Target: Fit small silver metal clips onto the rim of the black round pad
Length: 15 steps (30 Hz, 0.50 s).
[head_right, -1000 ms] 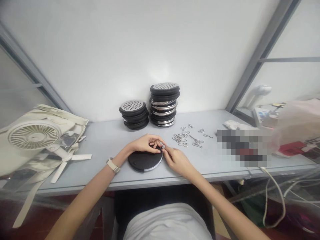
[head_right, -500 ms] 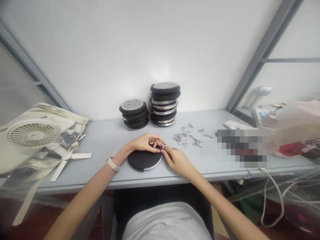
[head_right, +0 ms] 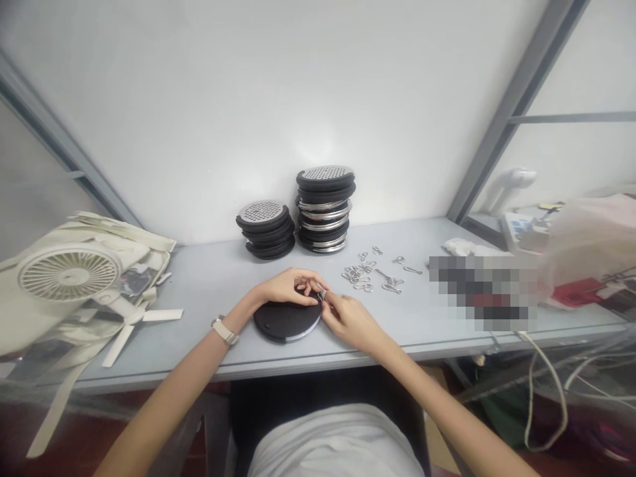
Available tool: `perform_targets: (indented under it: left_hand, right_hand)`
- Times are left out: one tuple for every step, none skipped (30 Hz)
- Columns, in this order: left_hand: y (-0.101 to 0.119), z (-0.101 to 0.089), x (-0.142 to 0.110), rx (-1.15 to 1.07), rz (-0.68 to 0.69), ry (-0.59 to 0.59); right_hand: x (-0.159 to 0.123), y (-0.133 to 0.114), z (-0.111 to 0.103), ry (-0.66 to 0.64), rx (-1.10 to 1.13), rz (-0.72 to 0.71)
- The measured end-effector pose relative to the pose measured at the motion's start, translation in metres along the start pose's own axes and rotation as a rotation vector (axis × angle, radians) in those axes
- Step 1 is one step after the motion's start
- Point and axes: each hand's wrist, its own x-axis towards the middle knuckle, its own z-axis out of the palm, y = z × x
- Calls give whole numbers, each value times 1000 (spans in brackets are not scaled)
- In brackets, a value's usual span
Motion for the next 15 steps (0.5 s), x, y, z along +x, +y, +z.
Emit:
perform_targets:
  left_hand:
    - [0,0,0,0,-1,-1]
    - [0,0,0,-2,-2,-1]
    - [0,0,0,-6,-2,0]
    - [0,0,0,-7,-1,0]
    - [0,0,1,-6,2,1]
    - [-1,0,1,-4,7,4]
    - [-1,0,1,0,13,7]
    - [-2,0,1,4,19,11]
    - [-2,0,1,4,24,11]
    - [-2,-1,1,2,28,10]
    - [-3,-1,1,-2,30,6]
    - [-3,-1,1,-7,32,1]
    - [-3,-1,1,-13,33,-4]
    - [-3,-1,1,-19,34,-8]
    - [-3,-1,1,-22,35,-9]
  right_hand:
    - [0,0,0,2,-1,2]
    - [0,-1,0,4,-1,3]
    - [0,-1,0,5,-2,5]
    - [0,-1,0,2,-4,6]
    - [0,-1,0,-2,-6,5]
    - [0,0,0,-6,-10,5]
    - [0,0,0,-10,-14,5]
    - [0,0,0,-13,-17,4]
    - [0,1,0,-13,-19,4]
    - [0,1,1,-11,-19,2]
    - [0,2,1,-6,-17,0]
    - [0,2,1,-4,-15,-3]
    - [0,3,2,-1,-14,-6]
    - [0,3,2,1,-13,-7]
    - [0,3,2,0,-14,-6]
